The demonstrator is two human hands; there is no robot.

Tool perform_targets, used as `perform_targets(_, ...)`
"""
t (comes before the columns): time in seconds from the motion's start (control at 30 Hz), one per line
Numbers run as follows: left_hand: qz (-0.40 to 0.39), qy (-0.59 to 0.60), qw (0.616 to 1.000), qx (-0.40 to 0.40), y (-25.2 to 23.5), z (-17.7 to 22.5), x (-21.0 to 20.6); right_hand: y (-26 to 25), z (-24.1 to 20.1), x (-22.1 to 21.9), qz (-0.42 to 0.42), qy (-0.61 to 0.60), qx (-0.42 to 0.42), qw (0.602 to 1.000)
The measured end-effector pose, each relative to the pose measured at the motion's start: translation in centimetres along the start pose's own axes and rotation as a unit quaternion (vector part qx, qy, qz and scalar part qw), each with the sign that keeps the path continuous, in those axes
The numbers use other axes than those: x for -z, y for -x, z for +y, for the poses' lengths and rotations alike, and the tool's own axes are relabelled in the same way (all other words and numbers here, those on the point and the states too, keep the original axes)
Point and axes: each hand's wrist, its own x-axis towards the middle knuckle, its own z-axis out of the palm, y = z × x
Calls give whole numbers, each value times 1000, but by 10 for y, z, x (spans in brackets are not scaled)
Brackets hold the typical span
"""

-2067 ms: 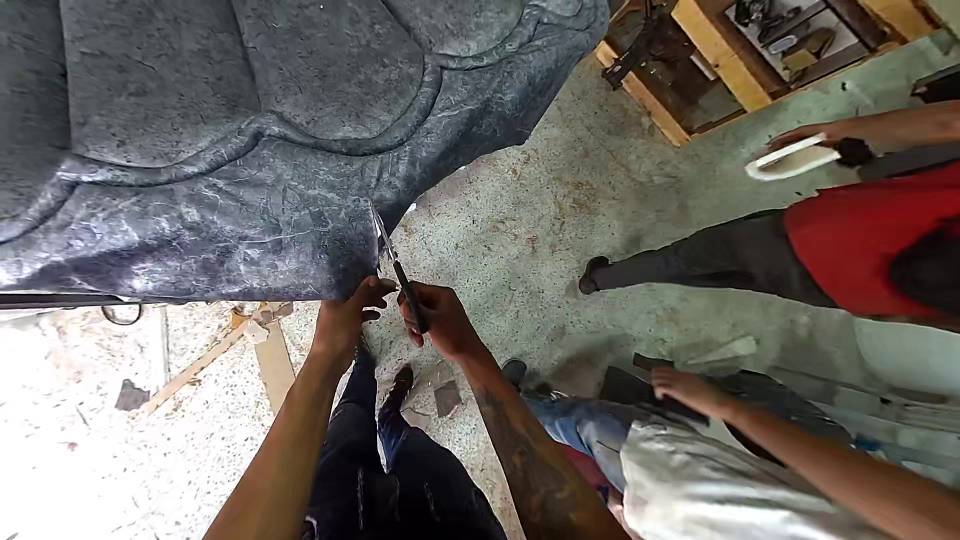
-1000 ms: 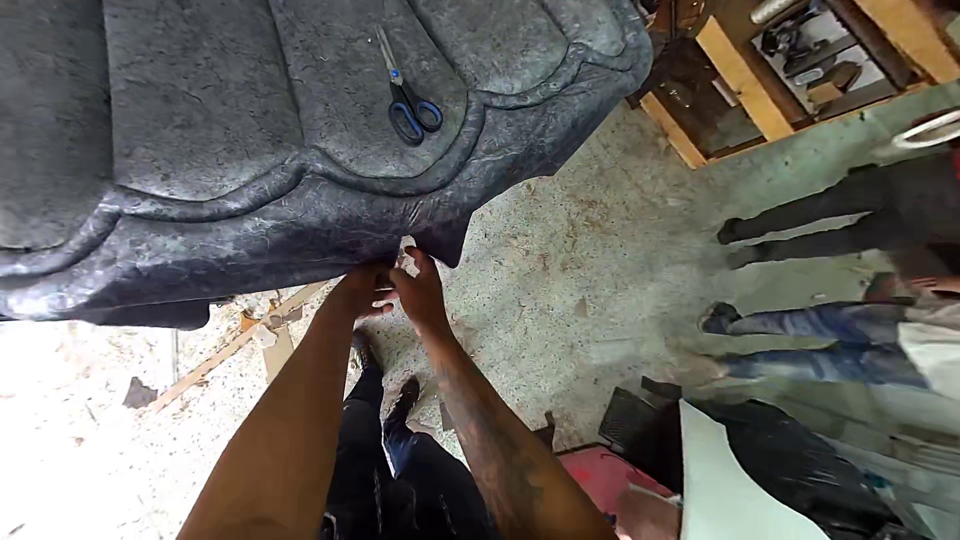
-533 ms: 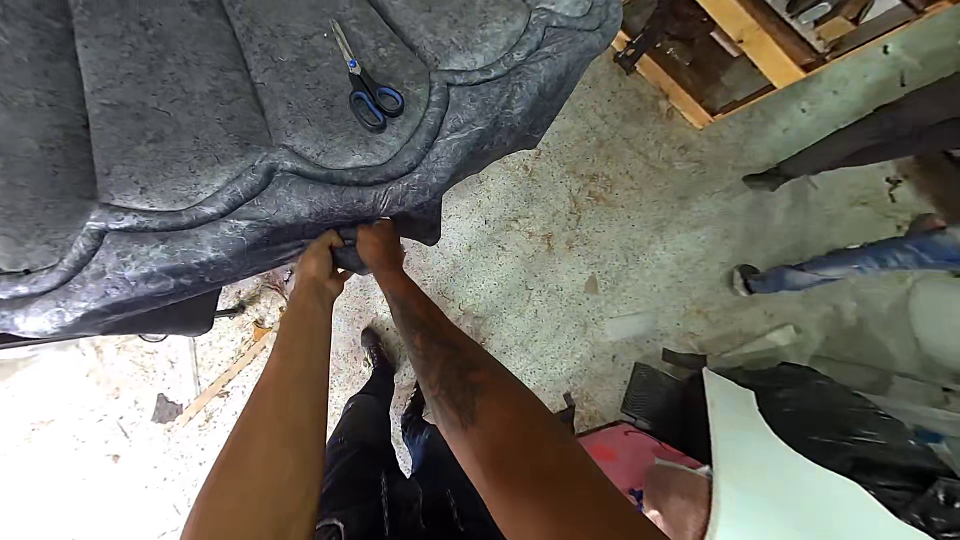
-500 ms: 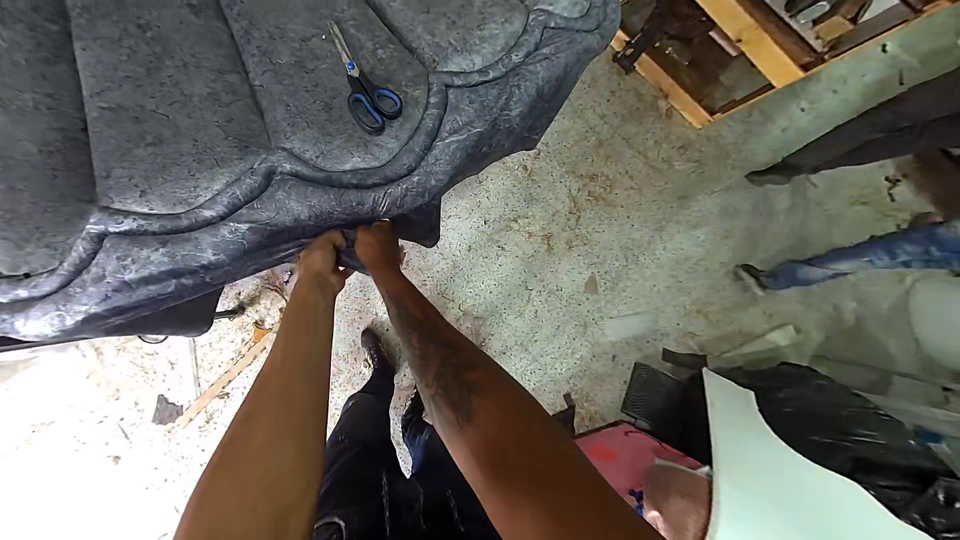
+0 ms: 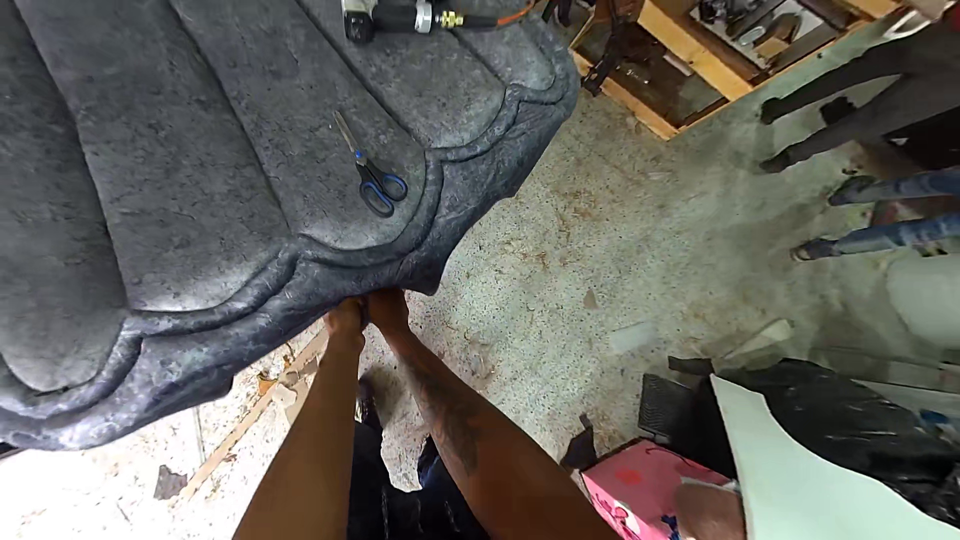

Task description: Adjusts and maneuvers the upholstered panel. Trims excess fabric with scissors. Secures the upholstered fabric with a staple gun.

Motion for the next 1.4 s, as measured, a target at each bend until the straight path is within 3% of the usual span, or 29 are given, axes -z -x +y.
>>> perform_targets(0.2,-70,-27,994,-79,5,7,15,8,-17,10,62,-117,-65,989)
perform_targets(0.33,-79,-17,994,-76,20,6,21,24,-20,20,54,-115,-53,990)
perform_targets(0.4,-99,5,992,-81,33,18,21,34,-27,26,75,-152,-49,984)
perform_targets(0.5,-119,10,986,-113,49,35,25,44,-45,46,43,-209,-72,974)
perform_targets(0.6,-109,-19,985,-129,42,47,16,14,-25,19,128,-242,-11,962)
perform_targets(0.73,-104,-37,979,-171,14,52,-15,-21,-21,33,161,-274,-4,948)
perform_targets(0.93,-90,-20,977,-194,-8,69,-84,-77,-7,88,121,-325,-9,938)
perform_targets(1.13,-39,-35,994,-100,-3,100,-142,-117,4,129,90,-291,-8,953)
perform_targets(1.23,-19,-12,988,-155,-13,84,-141,-126,12,125,76,-282,1,957)
perform_targets(1.4,-163,76,955,-235,-7,77,-119,-121,11,122,86,-214,27,973)
